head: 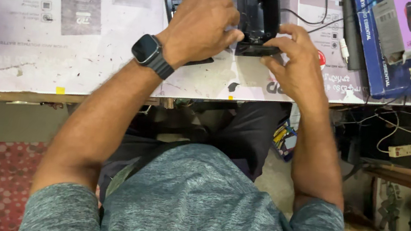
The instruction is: The person sits at a cluttered workbench and disassembles a black electronic device to access its internal components. They then use scissors to cut a piece of electrical tape and wrap it around a wire connection on the device's internal mechanism.
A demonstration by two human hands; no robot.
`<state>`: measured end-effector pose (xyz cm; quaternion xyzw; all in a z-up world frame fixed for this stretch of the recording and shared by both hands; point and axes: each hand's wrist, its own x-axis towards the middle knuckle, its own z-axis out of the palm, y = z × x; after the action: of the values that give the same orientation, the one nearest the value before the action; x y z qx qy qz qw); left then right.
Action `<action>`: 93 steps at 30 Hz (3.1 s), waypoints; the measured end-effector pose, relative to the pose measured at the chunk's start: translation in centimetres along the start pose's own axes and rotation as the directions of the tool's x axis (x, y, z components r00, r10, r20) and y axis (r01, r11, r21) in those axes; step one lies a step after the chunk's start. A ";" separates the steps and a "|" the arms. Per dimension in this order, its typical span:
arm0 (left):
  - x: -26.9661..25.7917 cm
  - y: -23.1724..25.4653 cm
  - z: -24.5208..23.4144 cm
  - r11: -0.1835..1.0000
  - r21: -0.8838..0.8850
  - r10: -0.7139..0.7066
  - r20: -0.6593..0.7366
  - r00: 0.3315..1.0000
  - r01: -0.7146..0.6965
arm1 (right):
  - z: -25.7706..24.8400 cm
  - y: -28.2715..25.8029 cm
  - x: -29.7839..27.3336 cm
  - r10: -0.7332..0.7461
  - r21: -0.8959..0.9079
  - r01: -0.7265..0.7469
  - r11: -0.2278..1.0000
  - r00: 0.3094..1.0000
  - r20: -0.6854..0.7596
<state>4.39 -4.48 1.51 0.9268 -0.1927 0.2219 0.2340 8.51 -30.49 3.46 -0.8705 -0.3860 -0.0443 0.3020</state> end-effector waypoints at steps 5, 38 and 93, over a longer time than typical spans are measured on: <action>0.7 0.7 0.5 0.999 0.016 0.041 -0.012 0.999 -0.041 | 0.2 0.0 0.0 -0.060 0.037 0.061 0.997 0.998 -0.026; -2.9 -2.5 -3.0 0.727 -0.687 -0.210 -0.196 0.958 0.019 | 2.2 -4.3 1.3 -0.210 -0.399 0.155 0.904 0.973 -0.098; -8.0 -1.8 -6.3 0.983 -0.131 -0.144 -0.093 0.985 0.131 | -3.8 5.4 -5.0 0.031 -0.301 -0.091 0.949 0.980 -0.198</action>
<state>-3.38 2.31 1.86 0.9090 -0.1294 0.2396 0.3155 9.41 -38.70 2.36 -0.9103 -0.3165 -0.1778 0.1992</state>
